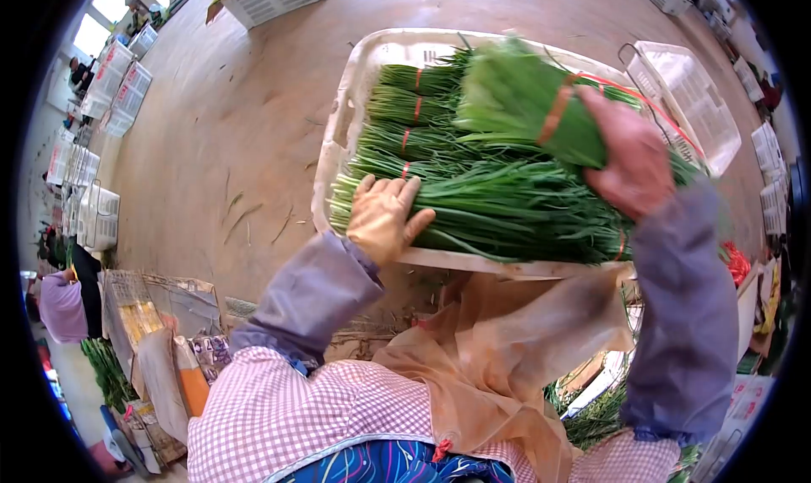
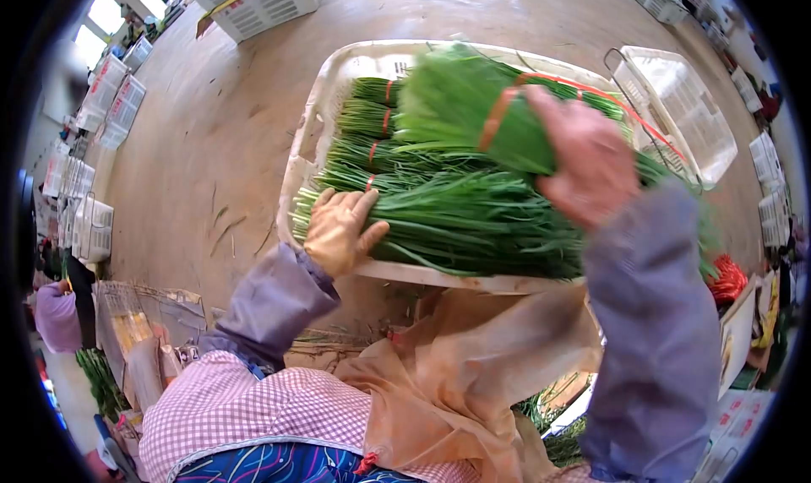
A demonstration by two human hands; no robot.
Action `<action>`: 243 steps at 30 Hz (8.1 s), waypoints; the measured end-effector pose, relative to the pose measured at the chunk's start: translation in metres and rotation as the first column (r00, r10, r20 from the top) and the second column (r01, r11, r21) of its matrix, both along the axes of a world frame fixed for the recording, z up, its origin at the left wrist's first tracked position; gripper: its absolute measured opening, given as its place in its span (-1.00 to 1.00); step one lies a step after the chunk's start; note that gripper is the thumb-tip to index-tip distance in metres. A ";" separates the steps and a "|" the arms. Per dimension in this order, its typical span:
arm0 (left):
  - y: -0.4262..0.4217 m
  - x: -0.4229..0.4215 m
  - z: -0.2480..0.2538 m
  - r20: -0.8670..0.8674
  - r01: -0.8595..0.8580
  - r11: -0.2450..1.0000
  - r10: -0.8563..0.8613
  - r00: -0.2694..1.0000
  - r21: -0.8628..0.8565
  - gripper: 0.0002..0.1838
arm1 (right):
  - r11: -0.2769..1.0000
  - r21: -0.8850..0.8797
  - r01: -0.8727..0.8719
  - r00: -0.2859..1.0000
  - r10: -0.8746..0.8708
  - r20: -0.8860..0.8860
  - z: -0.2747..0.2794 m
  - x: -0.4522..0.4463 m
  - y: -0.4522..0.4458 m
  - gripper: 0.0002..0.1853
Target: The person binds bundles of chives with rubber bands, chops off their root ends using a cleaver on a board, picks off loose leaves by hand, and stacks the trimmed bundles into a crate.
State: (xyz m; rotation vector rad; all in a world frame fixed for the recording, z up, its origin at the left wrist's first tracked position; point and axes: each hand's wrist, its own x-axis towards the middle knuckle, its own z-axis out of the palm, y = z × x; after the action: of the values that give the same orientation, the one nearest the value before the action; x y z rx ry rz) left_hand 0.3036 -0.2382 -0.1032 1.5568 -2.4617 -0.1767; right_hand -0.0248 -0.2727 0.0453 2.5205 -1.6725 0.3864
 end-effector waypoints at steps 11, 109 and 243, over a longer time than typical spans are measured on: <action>0.007 -0.007 0.001 -0.212 -0.104 0.994 0.093 0.973 -0.039 -0.42 | 0.825 0.505 -0.254 0.967 0.197 0.163 -0.131 0.166 -0.078 -0.19; -0.089 -0.010 0.039 0.412 -0.285 0.902 0.136 0.901 0.325 -0.56 | 0.897 0.391 -0.208 0.966 0.127 0.223 -0.176 0.110 -0.083 -0.02; -0.067 -0.076 -0.003 -0.185 0.051 0.992 -0.071 0.980 -0.112 -0.53 | 0.907 0.387 0.165 0.913 -0.289 0.287 -0.116 0.037 0.005 -0.79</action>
State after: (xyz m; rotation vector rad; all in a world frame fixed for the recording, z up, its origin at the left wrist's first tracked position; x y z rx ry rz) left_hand 0.2274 -0.3056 -0.1066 1.3559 -2.3326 -0.1905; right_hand 0.0122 -0.2681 -0.0705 2.5553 -2.3388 0.5690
